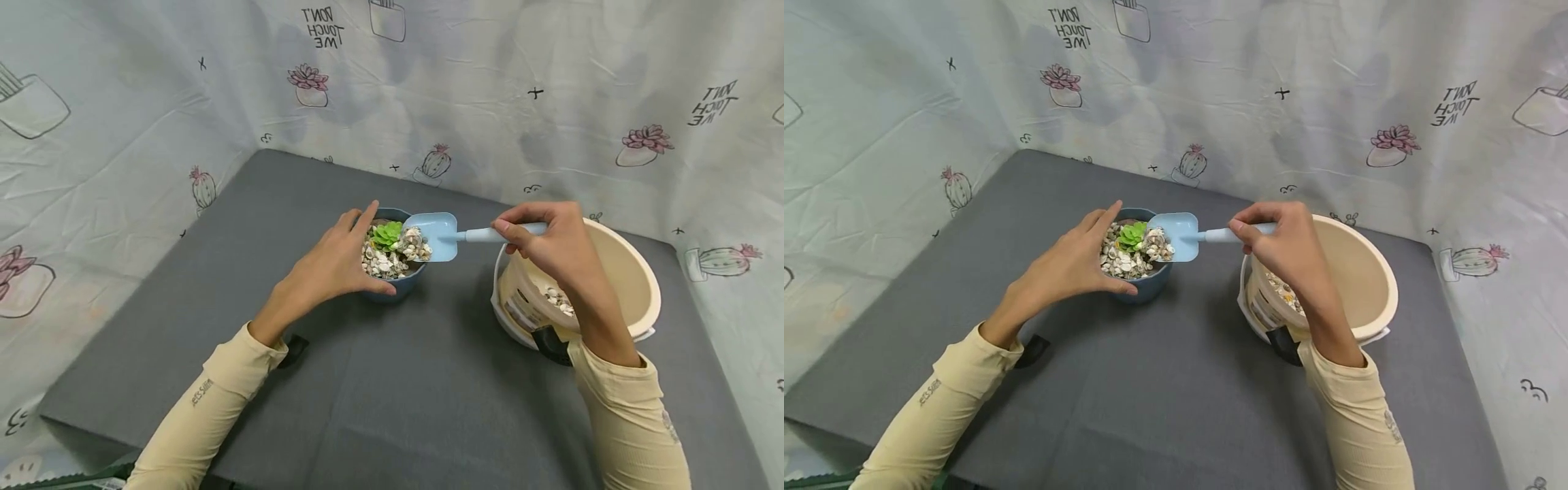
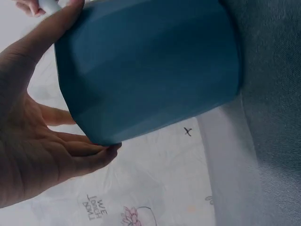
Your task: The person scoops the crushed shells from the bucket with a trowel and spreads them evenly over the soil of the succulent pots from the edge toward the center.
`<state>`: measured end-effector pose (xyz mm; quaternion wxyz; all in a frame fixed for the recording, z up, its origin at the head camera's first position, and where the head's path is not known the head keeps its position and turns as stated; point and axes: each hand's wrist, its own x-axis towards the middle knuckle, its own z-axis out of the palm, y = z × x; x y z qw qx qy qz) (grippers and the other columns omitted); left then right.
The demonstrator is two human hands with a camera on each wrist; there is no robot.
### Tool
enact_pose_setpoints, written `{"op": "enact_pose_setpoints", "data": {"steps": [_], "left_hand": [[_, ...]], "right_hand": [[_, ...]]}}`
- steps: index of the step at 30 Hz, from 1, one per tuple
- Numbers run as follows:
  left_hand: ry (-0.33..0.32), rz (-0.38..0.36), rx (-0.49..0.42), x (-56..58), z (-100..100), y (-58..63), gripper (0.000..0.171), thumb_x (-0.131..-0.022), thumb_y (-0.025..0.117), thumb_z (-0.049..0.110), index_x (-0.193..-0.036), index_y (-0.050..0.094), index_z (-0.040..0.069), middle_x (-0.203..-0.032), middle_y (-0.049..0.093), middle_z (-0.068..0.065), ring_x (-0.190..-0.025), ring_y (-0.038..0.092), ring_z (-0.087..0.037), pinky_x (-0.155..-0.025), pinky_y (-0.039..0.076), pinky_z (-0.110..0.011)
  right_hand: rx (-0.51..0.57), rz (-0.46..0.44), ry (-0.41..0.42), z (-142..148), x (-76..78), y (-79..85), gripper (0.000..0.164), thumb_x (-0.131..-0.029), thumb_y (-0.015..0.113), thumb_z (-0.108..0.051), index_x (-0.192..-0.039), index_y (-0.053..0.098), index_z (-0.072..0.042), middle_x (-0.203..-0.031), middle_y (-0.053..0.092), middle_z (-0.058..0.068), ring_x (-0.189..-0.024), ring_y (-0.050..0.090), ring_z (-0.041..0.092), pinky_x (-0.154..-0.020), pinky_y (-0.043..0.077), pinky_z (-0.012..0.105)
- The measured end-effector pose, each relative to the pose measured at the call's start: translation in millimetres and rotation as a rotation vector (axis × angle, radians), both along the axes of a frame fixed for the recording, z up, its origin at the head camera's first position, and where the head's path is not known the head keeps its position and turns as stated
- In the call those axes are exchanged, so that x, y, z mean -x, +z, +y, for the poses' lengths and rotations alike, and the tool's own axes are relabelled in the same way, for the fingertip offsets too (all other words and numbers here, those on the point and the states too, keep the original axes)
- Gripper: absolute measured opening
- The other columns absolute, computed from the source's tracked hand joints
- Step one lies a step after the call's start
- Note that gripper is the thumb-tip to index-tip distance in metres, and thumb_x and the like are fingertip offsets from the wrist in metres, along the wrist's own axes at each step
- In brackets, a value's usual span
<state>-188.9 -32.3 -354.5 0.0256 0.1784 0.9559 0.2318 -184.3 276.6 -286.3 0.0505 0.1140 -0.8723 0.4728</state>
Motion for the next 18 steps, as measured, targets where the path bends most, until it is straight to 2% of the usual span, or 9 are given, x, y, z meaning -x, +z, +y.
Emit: {"op": "enact_pose_setpoints", "data": {"steps": [2, 7, 9, 14, 16, 18], "left_hand": [[-0.009, -0.003, -0.01, 2.8, -2.2, 1.8, 0.14, -0.067, 0.097, 0.054, -0.17, 0.012, 0.012, -0.164, 0.032, -0.027, -0.143, 0.049, -0.046, -0.106, 0.053, -0.06], [-0.048, -0.027, -0.041, 10.0, -9.2, 4.4, 0.138, -0.064, 0.099, 0.051, -0.169, 0.017, 0.013, -0.168, 0.029, -0.025, -0.147, 0.045, -0.047, -0.11, 0.05, -0.063], [-0.08, -0.03, -0.058, 14.8, -14.5, 5.0, 0.137, -0.063, 0.1, 0.049, -0.168, 0.019, 0.014, -0.169, 0.03, -0.022, -0.148, 0.045, -0.046, -0.112, 0.048, -0.063], [-0.2, -0.071, -0.115, 30.5, -32.6, 5.2, 0.137, -0.061, 0.103, 0.042, -0.168, 0.022, 0.015, -0.171, 0.03, -0.014, -0.152, 0.042, -0.038, -0.119, 0.042, -0.059], [-0.254, -0.096, -0.13, 37.3, -39.2, 5.7, 0.138, -0.059, 0.104, 0.039, -0.168, 0.022, 0.015, -0.171, 0.031, -0.011, -0.153, 0.04, -0.035, -0.121, 0.04, -0.058], [-0.307, -0.12, -0.132, 43.8, -44.0, 6.8, 0.138, -0.058, 0.105, 0.036, -0.167, 0.023, 0.015, -0.17, 0.034, -0.01, -0.152, 0.042, -0.032, -0.121, 0.04, -0.056]], "right_hand": [[-0.056, 0.037, -0.004, -2.6, -0.3, 0.3, 0.013, -0.094, 0.077, -0.01, -0.099, 0.081, 0.001, -0.067, 0.07, -0.012, -0.059, 0.063, 0.009, -0.054, 0.042, 0.02], [-0.127, 0.167, 0.012, -5.4, -2.3, -0.7, 0.004, -0.091, 0.081, -0.008, -0.094, 0.084, -0.009, -0.074, 0.072, -0.014, -0.066, 0.059, 0.006, -0.059, 0.042, 0.02], [-0.142, 0.265, 0.066, -6.0, -1.9, -1.4, 0.008, -0.089, 0.081, -0.003, -0.092, 0.084, -0.01, -0.079, 0.075, -0.01, -0.069, 0.058, 0.005, -0.063, 0.043, 0.017], [-0.143, 0.513, 0.277, -11.2, -1.0, -4.0, 0.021, -0.08, 0.081, 0.016, -0.09, 0.082, -0.003, -0.088, 0.078, 0.007, -0.083, 0.065, 0.002, -0.078, 0.048, 0.013], [-0.129, 0.574, 0.327, -14.4, -2.6, -4.7, 0.024, -0.077, 0.081, 0.019, -0.089, 0.082, -0.002, -0.089, 0.078, 0.008, -0.089, 0.065, 0.004, -0.082, 0.049, 0.013], [-0.114, 0.633, 0.338, -16.6, -5.8, -5.4, 0.026, -0.076, 0.081, 0.02, -0.088, 0.082, -0.003, -0.09, 0.079, 0.009, -0.09, 0.063, 0.009, -0.081, 0.046, 0.014]]}}
